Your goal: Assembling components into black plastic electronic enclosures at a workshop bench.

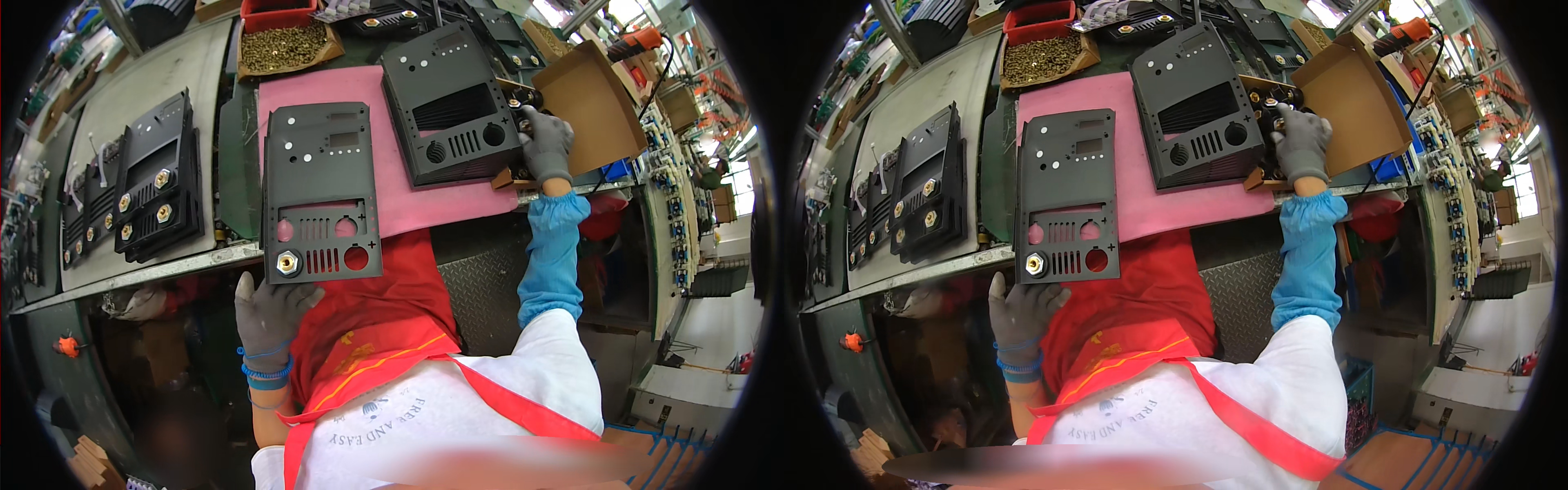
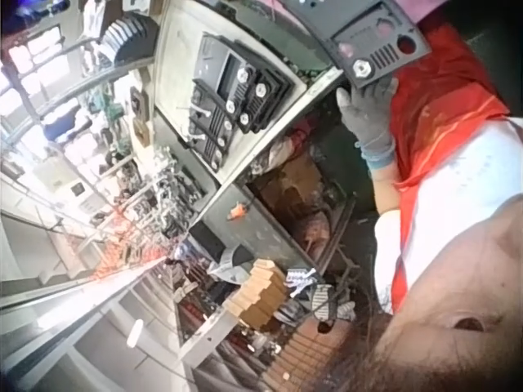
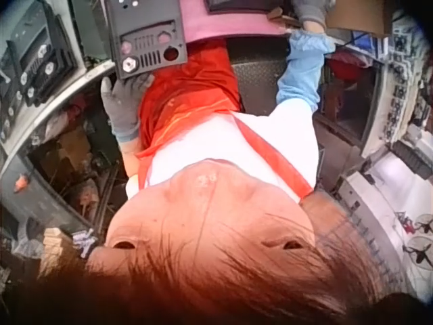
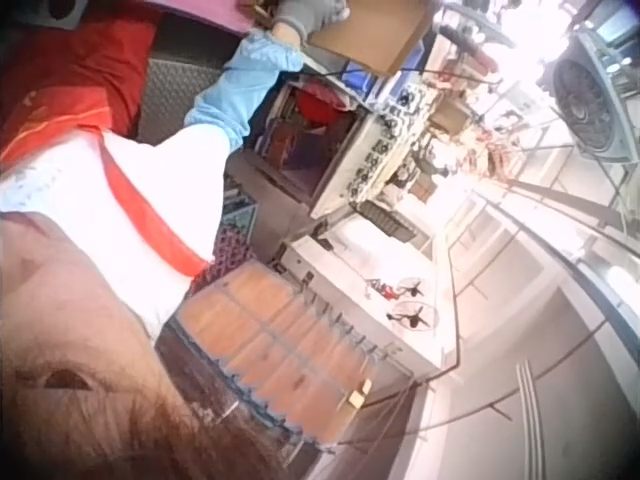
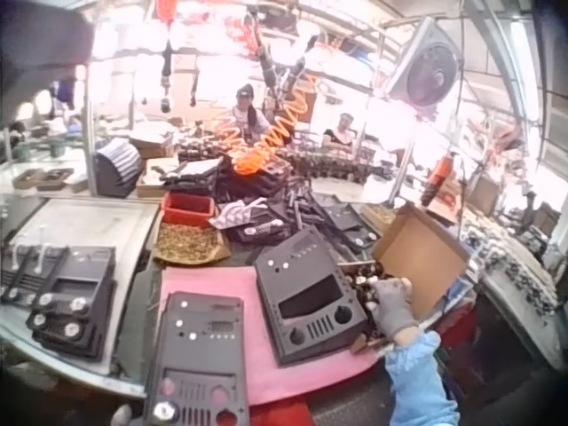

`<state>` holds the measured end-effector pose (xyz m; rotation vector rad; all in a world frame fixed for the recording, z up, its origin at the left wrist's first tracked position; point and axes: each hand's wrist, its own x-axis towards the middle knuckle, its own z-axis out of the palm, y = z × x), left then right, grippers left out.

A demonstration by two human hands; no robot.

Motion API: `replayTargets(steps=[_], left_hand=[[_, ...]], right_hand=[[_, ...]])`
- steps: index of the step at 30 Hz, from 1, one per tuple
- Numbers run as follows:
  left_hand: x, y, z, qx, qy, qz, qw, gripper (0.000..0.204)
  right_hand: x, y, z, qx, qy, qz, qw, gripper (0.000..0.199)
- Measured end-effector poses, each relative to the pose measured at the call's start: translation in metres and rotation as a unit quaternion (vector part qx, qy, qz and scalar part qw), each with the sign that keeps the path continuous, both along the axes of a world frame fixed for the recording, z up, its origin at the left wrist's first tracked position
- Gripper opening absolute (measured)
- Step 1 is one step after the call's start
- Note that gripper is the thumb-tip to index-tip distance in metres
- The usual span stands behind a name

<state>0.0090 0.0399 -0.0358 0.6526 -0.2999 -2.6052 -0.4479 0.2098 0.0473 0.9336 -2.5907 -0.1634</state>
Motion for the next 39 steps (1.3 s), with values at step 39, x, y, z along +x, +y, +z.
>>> replayTargets(steps=[39], left_hand=[[-0.017,0.034,0.035,-0.057,0.146,0.069,0.985,0.020]], right_hand=[[0.260,-0.090,0.028,-0.141,-0.321,0.712,0.608,0.023]])
